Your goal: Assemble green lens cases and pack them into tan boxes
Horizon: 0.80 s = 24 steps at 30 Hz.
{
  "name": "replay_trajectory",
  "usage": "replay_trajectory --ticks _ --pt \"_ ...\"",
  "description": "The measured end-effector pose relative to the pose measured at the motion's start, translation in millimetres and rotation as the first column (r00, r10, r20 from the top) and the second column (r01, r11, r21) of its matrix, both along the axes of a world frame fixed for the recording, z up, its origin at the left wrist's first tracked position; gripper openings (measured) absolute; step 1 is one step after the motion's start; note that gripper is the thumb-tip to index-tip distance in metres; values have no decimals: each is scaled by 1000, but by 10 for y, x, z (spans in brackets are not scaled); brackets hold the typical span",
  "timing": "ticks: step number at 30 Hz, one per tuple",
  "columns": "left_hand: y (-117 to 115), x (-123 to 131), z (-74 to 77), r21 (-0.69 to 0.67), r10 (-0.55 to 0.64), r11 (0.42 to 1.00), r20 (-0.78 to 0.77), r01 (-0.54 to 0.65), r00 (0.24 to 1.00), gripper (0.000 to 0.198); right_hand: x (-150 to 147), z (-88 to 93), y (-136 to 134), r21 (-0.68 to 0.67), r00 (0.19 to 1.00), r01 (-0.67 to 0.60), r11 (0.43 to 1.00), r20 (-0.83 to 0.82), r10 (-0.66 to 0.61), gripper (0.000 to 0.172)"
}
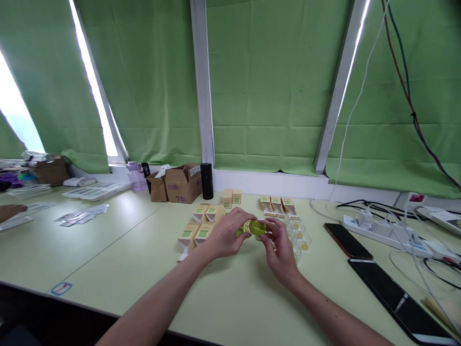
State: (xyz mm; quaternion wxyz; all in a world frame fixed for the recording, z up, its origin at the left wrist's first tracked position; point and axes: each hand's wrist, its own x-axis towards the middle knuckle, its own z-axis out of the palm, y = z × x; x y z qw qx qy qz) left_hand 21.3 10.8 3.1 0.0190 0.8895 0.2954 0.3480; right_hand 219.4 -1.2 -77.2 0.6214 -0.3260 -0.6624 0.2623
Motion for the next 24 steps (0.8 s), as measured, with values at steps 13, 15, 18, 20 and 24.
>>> replay_trajectory --ticks 13,15,18,20,24 --pt "64 67 -329 -384 147 923 399 20 905 28 25 23 -27 -57 997 -17 998 71 21 48" --pt "77 87 -350 -427 174 904 416 22 893 29 31 27 -27 -50 995 7 999 95 -2 50" --pt "87 96 -362 -457 206 889 412 6 888 33 31 31 -14 -41 993 36 999 117 -31 47" --pt "85 97 -362 -463 216 887 401 -7 890 35 32 35 -5 -40 991 50 998 129 -45 46" --pt "74 98 -360 -461 214 887 376 -18 902 34 40 45 4 -55 988 72 996 143 -64 44"
